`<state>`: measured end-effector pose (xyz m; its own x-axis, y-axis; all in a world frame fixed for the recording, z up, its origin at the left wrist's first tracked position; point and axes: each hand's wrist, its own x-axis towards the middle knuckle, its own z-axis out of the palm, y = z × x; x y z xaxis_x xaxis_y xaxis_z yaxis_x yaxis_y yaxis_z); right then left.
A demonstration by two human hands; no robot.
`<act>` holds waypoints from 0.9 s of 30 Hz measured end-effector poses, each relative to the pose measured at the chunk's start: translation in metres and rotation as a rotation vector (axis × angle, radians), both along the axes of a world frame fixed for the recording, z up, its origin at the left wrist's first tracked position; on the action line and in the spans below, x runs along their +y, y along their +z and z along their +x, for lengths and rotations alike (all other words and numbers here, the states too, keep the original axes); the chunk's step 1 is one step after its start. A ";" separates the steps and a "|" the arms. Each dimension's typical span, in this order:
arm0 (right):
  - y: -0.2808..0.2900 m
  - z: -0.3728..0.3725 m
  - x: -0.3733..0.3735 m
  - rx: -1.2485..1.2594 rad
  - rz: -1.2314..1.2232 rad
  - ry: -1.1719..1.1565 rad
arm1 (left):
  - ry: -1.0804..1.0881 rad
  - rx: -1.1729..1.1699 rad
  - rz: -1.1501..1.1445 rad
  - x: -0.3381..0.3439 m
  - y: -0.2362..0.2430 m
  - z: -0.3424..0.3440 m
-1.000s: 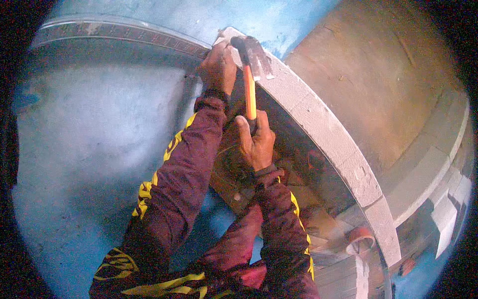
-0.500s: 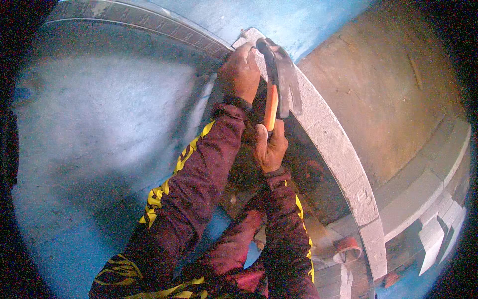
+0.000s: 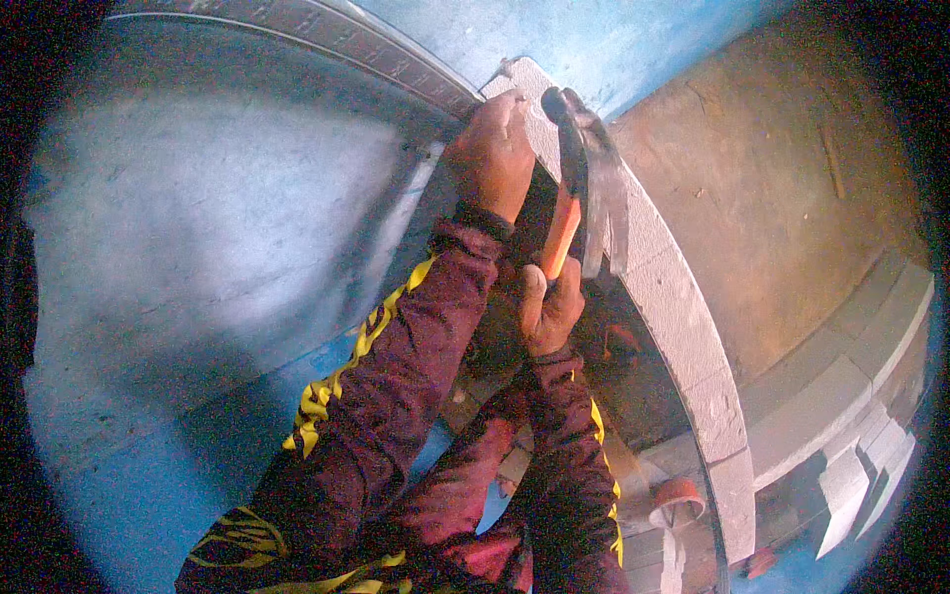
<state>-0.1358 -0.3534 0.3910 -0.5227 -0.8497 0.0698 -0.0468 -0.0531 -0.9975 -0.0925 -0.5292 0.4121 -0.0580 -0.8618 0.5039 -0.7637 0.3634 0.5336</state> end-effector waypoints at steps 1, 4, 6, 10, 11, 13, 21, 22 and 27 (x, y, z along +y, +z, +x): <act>0.000 0.000 0.001 -0.009 -0.020 -0.018 | -0.001 -0.029 -0.004 0.000 0.000 0.000; 0.000 0.000 0.002 -0.007 0.026 -0.001 | -0.026 -0.058 -0.055 -0.001 -0.001 0.001; 0.000 0.001 0.002 -0.023 0.007 -0.017 | -0.075 -0.038 -0.121 -0.002 -0.003 0.001; 0.000 0.002 0.000 -0.077 0.052 0.024 | -0.123 0.026 -0.110 -0.003 -0.009 0.001; -0.001 0.003 -0.001 -0.091 0.048 0.016 | -0.120 0.027 -0.091 -0.002 -0.010 0.001; -0.003 0.004 -0.003 -0.097 -0.044 -0.002 | -0.119 -0.016 -0.094 0.000 -0.011 0.002; -0.017 0.012 0.002 -0.173 -0.011 -0.067 | -0.087 -0.054 -0.103 -0.001 -0.010 0.003; -0.017 0.013 0.003 -0.169 -0.009 -0.070 | -0.096 -0.037 -0.085 0.000 -0.009 0.001; -0.017 0.014 0.007 -0.060 0.005 -0.064 | -0.113 0.066 -0.080 -0.004 -0.007 -0.002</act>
